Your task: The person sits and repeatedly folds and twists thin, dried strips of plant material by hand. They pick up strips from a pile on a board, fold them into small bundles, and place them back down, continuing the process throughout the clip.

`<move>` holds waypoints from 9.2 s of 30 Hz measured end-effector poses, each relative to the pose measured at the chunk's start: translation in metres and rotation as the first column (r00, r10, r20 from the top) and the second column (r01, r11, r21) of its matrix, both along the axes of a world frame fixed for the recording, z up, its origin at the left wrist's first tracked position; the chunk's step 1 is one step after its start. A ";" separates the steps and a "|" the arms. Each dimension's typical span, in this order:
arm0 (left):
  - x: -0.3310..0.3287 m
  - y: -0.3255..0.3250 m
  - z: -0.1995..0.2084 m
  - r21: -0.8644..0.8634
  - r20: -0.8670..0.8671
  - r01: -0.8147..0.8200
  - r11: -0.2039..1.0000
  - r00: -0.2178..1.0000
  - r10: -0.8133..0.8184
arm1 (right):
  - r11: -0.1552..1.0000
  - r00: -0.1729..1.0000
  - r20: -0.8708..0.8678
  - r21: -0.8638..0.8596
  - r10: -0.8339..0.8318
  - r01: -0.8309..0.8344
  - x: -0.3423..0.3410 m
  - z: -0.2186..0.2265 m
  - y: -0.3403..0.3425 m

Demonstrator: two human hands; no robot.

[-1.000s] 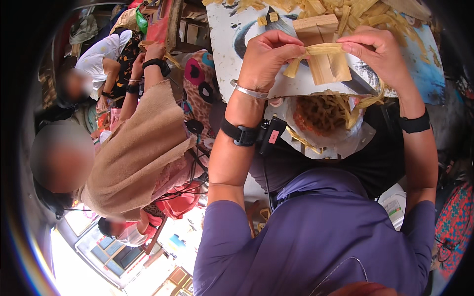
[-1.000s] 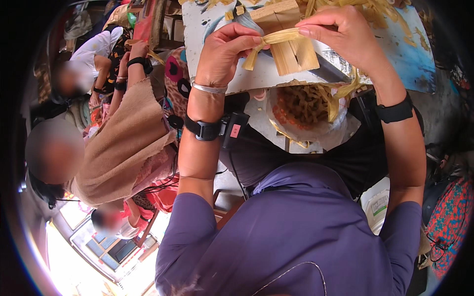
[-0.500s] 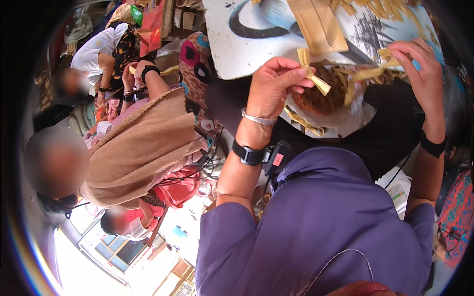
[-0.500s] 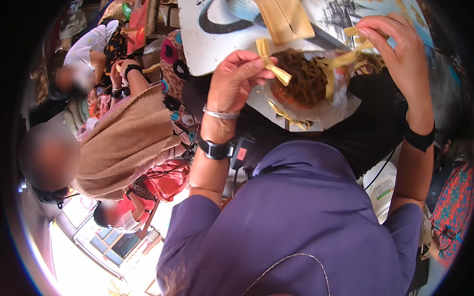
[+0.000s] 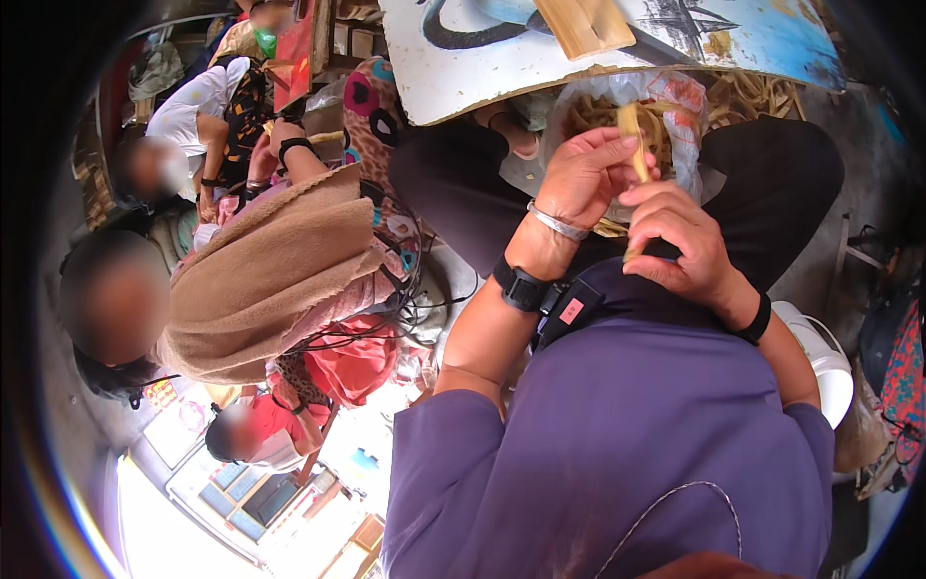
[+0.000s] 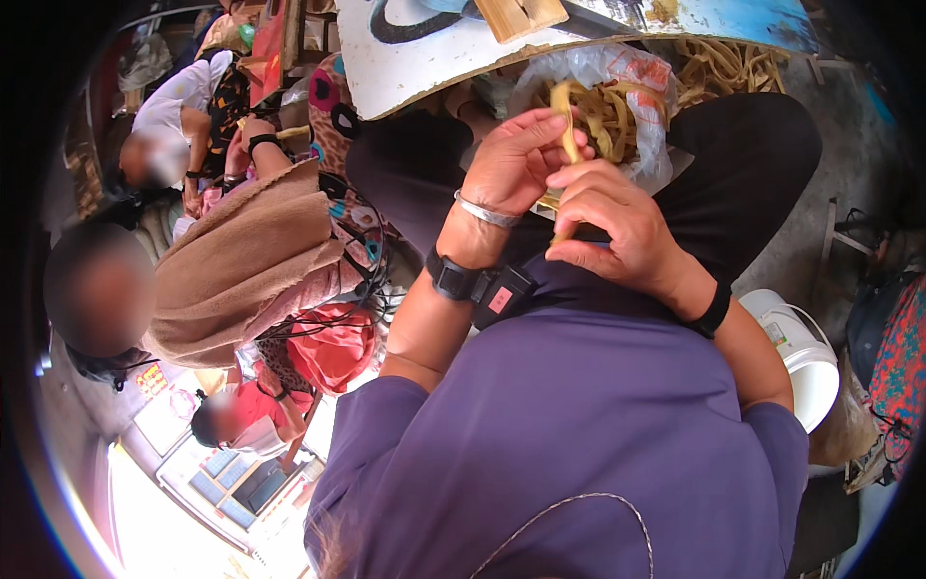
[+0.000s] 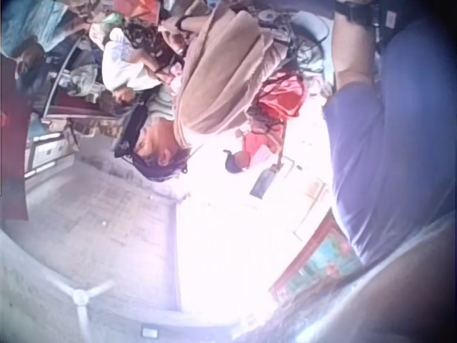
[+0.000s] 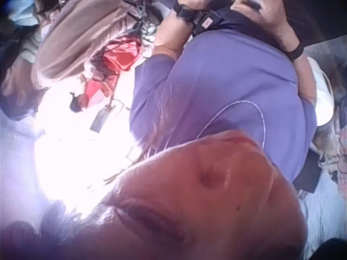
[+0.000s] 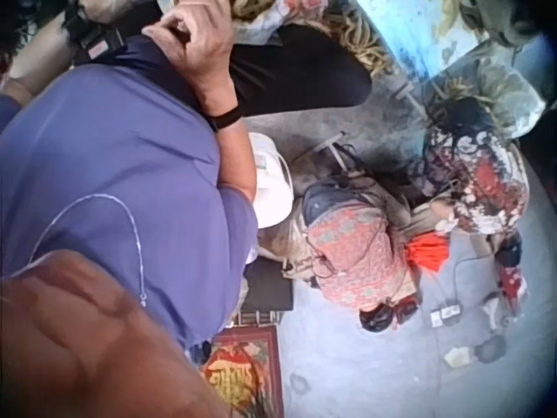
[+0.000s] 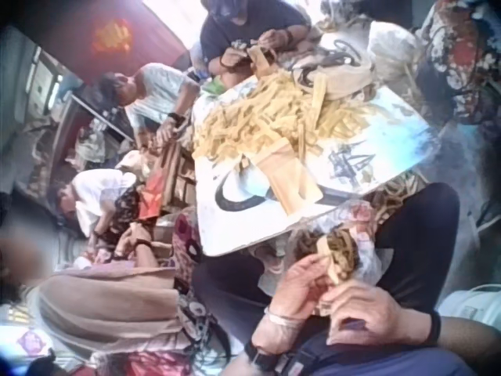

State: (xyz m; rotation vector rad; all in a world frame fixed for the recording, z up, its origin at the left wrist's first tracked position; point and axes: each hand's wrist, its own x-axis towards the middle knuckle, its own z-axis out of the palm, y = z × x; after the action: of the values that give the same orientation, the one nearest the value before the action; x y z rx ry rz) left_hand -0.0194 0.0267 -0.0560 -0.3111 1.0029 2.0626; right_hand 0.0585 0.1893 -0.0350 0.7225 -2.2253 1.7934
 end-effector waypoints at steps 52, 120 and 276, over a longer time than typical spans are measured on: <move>0.016 0.013 0.074 -0.533 -0.774 -0.618 0.578 0.081 -0.628 | 0.792 0.740 0.660 -0.516 0.125 0.327 -0.015 -0.008 0.018; 0.008 -0.032 0.032 0.025 -0.294 -0.392 0.920 0.876 0.381 | 0.972 0.880 0.432 -0.026 -0.199 0.233 -0.021 0.006 0.028; 0.025 -0.015 0.035 -0.207 -0.180 -0.092 0.974 0.982 0.055 | 0.949 0.952 0.030 0.087 -0.306 0.303 0.017 -0.003 0.005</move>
State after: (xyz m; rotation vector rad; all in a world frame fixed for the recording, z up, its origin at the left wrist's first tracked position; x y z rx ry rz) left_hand 0.0060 0.0120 -0.0213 -0.2858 1.3436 2.0779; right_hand 0.0758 0.1941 -0.0381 0.3300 -2.2988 1.5908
